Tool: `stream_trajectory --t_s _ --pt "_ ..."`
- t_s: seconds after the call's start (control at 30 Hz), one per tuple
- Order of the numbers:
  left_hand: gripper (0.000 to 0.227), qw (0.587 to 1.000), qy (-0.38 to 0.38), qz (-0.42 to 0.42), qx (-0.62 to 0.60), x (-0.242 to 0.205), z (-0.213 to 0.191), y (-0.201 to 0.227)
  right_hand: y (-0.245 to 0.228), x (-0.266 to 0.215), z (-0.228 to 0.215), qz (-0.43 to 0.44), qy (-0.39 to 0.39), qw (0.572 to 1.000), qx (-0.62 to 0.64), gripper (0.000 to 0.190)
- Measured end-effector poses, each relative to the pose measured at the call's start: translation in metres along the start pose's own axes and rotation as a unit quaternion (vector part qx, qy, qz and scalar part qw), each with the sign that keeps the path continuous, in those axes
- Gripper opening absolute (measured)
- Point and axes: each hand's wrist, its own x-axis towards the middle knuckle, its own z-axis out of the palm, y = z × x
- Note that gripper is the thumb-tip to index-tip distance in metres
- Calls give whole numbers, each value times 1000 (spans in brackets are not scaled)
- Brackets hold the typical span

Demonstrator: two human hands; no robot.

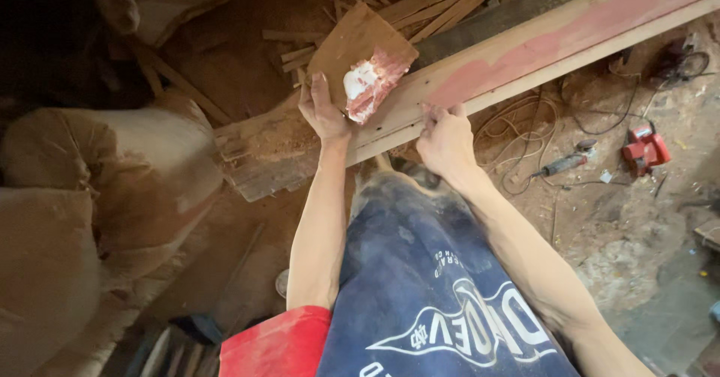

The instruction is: The person applies a pinkish substance to a long wooden plank using a small block. They repeatedly scoop the substance from a small wooden board and spread it along the plank's surface, occasionally flipping the plank to treat different sections.

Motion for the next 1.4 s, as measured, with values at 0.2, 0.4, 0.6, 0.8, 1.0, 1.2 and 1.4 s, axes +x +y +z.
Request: stream_trajectory --t_s 0.2,0.4,0.6,0.8,1.0,1.2,1.4 --pt "32 999 29 2 -35 9 3 -1 -2 29 -32 -228 -30 971 -59 38" --pt "33 999 34 -8 -5 5 2 -9 -4 36 -39 -181 -106 977 -41 27" --pt "30 1000 29 -8 3 2 0 -8 -13 18 -28 -162 -75 984 -21 28" --pt "28 1000 22 10 -12 8 2 -14 -25 2 -30 -137 -116 984 4 34" --pt "41 981 189 -35 6 -18 -47 8 -34 -10 -22 -241 -76 966 60 44" --pt "42 963 231 76 117 -75 -151 68 -33 -20 1 -258 -98 957 95 43" --pt "60 905 255 -12 341 -83 -168 83 -13 -30 21 -298 -40 951 73 46"
